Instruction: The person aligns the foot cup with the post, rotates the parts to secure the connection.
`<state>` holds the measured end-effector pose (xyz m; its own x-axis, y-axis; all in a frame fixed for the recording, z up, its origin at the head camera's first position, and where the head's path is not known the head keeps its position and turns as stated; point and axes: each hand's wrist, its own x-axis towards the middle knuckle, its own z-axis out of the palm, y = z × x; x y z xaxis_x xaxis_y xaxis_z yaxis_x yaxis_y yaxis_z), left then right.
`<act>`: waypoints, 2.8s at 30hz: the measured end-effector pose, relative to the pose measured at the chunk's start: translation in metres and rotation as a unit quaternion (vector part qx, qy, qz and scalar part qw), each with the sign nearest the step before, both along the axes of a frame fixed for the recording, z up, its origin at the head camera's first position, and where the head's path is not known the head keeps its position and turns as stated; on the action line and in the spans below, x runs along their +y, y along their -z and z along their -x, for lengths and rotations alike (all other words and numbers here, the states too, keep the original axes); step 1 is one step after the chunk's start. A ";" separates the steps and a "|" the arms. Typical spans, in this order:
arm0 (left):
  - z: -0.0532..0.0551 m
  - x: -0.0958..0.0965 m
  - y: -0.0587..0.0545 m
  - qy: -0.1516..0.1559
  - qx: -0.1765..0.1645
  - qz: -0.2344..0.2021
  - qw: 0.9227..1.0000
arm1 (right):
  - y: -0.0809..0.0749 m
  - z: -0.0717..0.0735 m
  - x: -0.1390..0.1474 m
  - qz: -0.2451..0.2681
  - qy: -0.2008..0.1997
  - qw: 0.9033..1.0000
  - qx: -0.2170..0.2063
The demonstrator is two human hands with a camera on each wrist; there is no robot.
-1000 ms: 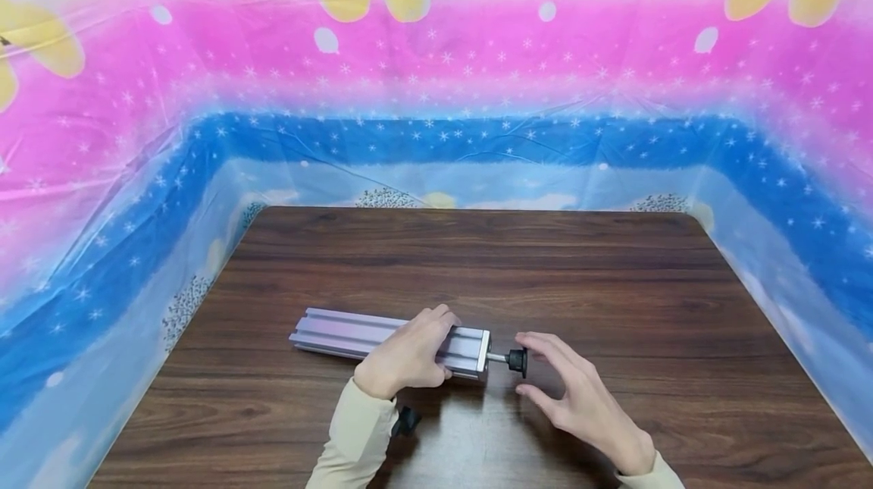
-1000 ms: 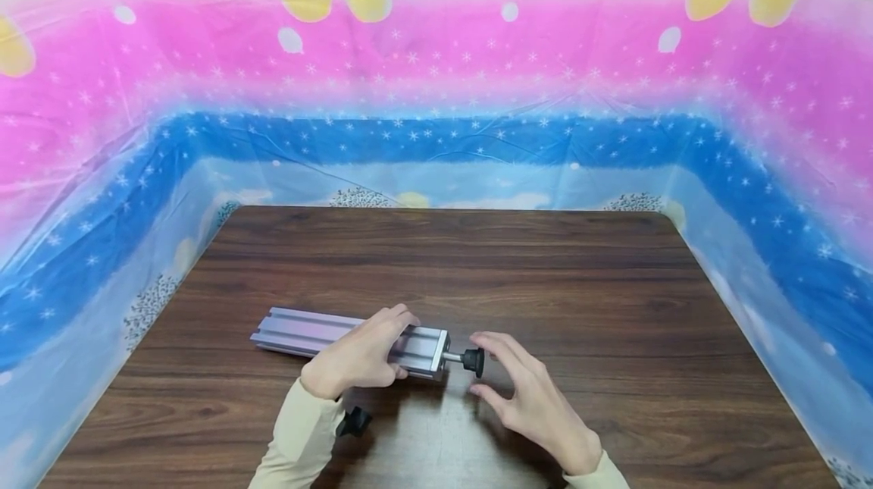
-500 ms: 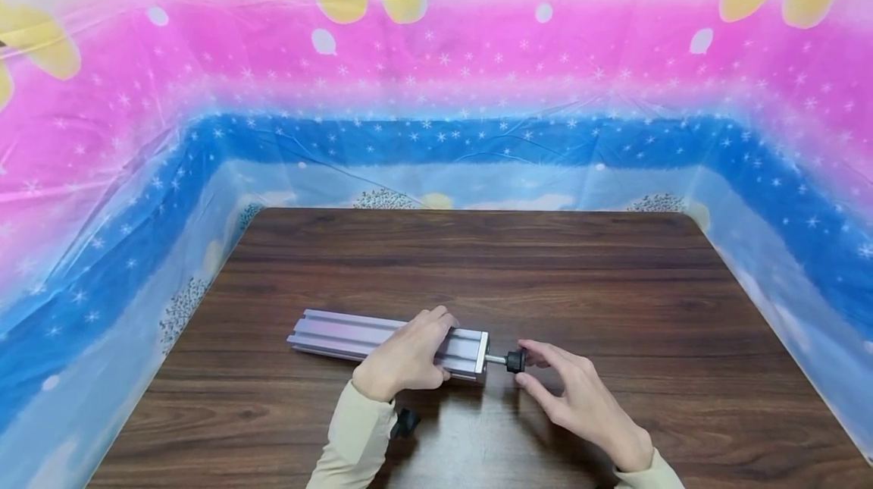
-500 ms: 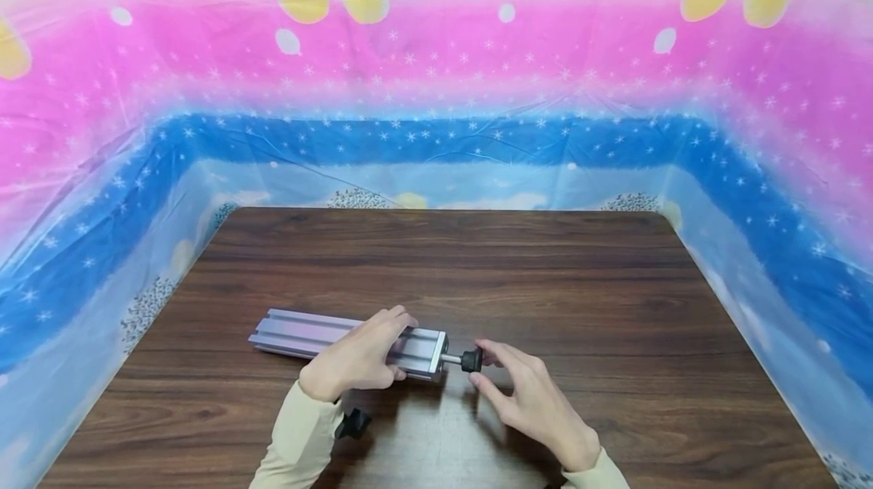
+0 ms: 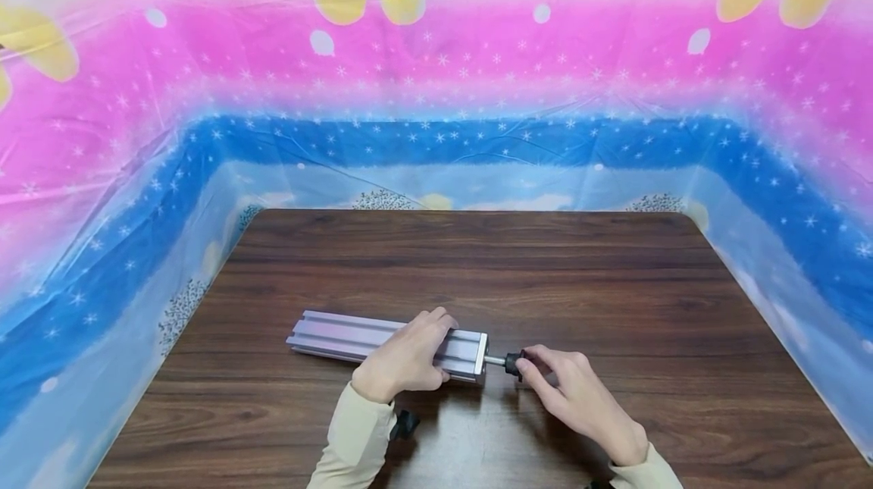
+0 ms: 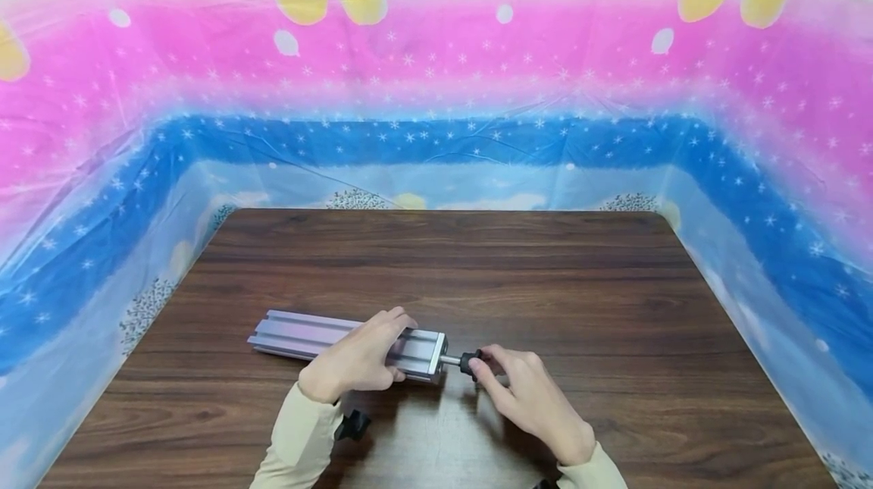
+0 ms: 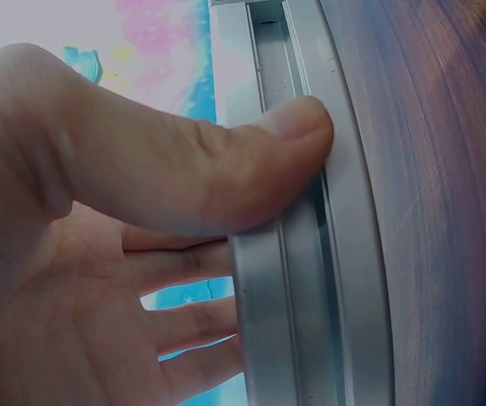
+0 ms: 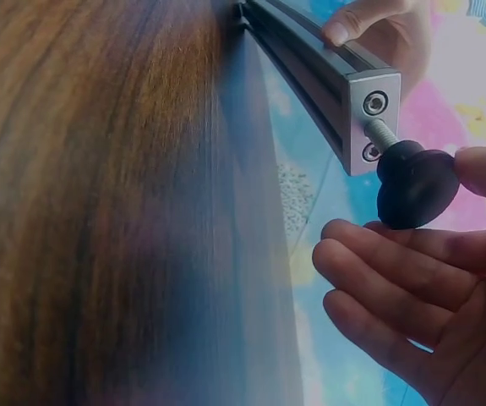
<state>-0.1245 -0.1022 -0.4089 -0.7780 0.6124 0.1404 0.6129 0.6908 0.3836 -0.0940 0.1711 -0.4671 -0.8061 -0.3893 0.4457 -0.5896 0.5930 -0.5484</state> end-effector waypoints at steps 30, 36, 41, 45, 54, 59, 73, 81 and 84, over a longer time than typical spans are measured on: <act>0.002 -0.001 0.001 -0.001 0.001 -0.003 1.000 | 0.002 0.002 0.003 0.022 -0.056 0.987 0.152; 0.001 -0.001 0.000 -0.004 -0.008 0.001 1.000 | 0.002 0.000 0.002 0.007 -0.034 0.997 0.074; 0.001 -0.001 0.000 -0.007 -0.013 0.006 1.000 | 0.002 0.000 0.000 0.009 -0.011 1.000 0.025; 0.001 -0.001 0.000 -0.010 -0.016 0.004 1.000 | 0.001 0.001 -0.003 -0.006 0.013 1.000 0.024; 0.002 -0.002 0.000 -0.003 -0.005 0.003 1.000 | 0.003 0.000 0.000 0.030 -0.031 0.996 0.083; 0.002 -0.002 0.001 0.004 0.011 -0.002 1.000 | 0.004 0.003 0.000 0.046 -0.070 0.983 0.161; 0.003 -0.003 0.001 0.000 0.008 -0.005 1.000 | 0.003 0.004 0.001 0.037 -0.052 0.985 0.162; 0.003 -0.004 0.002 0.001 0.013 -0.005 1.000 | 0.004 0.002 0.000 0.017 -0.025 0.995 0.100; 0.002 -0.003 0.001 -0.001 0.011 -0.004 1.000 | 0.003 0.001 -0.002 0.015 -0.011 0.998 0.067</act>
